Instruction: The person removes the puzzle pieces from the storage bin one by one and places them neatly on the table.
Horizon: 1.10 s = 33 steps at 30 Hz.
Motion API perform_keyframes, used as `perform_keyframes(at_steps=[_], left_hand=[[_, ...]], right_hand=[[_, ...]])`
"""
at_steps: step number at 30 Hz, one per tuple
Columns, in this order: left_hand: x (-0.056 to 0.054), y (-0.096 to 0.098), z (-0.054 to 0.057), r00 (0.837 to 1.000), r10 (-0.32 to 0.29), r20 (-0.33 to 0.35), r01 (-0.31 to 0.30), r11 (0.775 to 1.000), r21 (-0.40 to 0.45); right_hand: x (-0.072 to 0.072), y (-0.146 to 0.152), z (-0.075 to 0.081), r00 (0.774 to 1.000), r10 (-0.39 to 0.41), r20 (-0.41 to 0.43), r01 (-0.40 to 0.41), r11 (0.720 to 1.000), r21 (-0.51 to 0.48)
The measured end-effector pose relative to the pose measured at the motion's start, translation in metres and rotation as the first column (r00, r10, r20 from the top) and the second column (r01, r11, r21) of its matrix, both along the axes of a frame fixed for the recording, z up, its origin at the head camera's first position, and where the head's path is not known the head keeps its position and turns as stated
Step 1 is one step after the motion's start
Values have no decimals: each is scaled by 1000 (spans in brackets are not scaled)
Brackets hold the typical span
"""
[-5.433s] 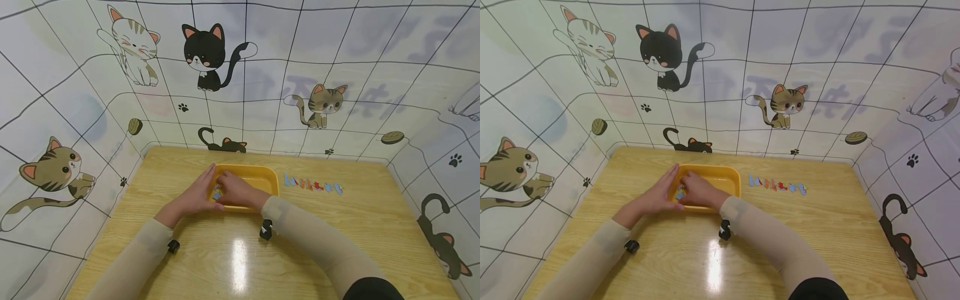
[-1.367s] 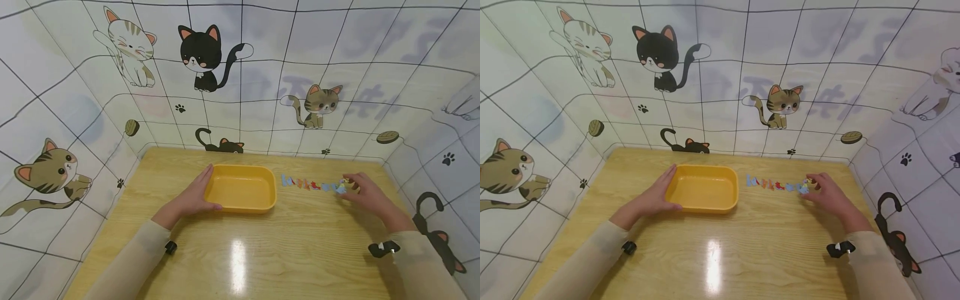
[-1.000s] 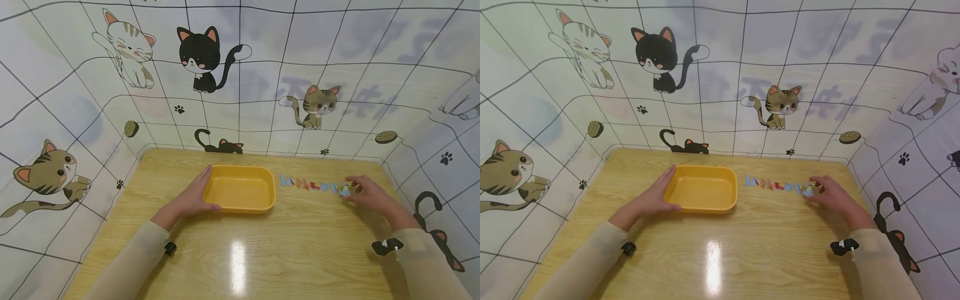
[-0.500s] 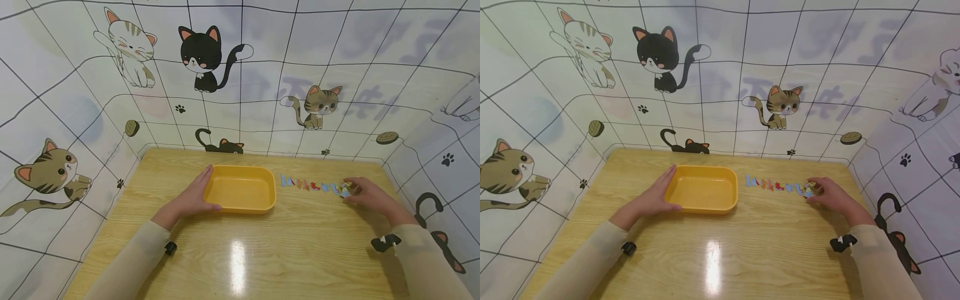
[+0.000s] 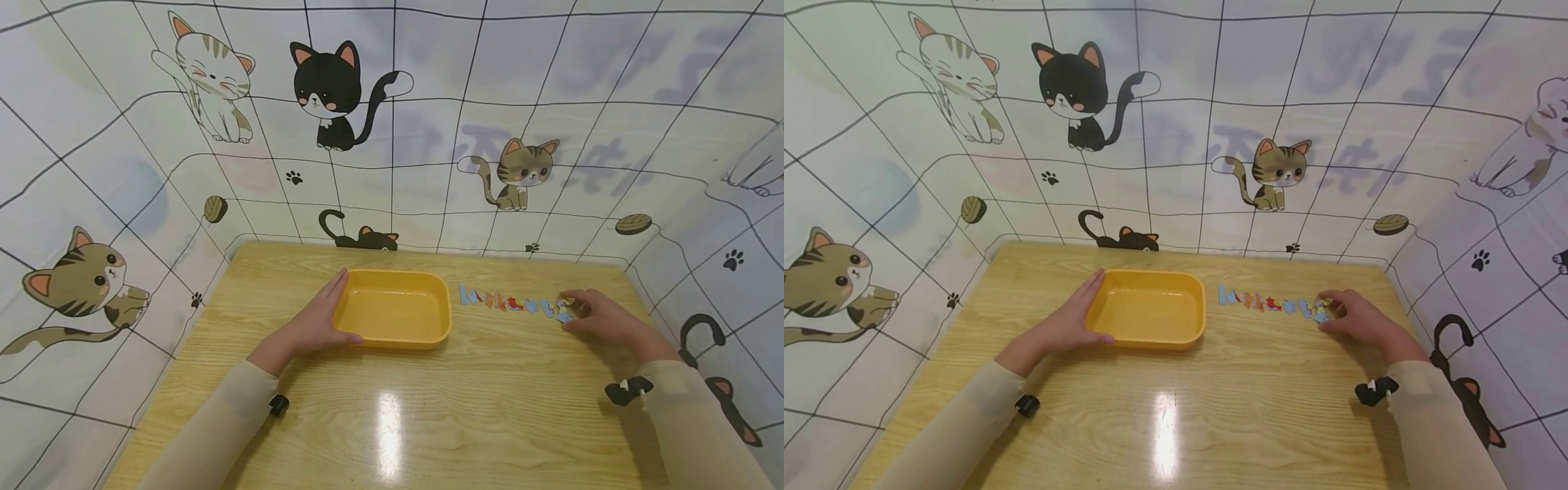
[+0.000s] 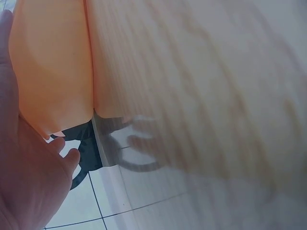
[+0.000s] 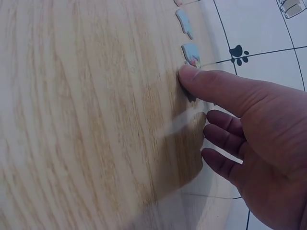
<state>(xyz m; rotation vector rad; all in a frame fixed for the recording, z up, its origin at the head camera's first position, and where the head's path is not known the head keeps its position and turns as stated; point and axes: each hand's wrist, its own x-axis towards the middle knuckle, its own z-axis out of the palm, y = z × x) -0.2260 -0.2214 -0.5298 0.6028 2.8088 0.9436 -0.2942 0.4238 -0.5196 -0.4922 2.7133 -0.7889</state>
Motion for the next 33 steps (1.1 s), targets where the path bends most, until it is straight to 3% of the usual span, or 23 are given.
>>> perform_keyframes(at_steps=[21,33], left_hand=[[-1,2,4,1000,-3,2,3,1000,-12],[-2,0,13,998,-5,63,2,999,37]], right_hand=[[0,5,-5,998,-16,64,18,1000,-24],[2,-1,-2,998,-37,42,39,999,-35]])
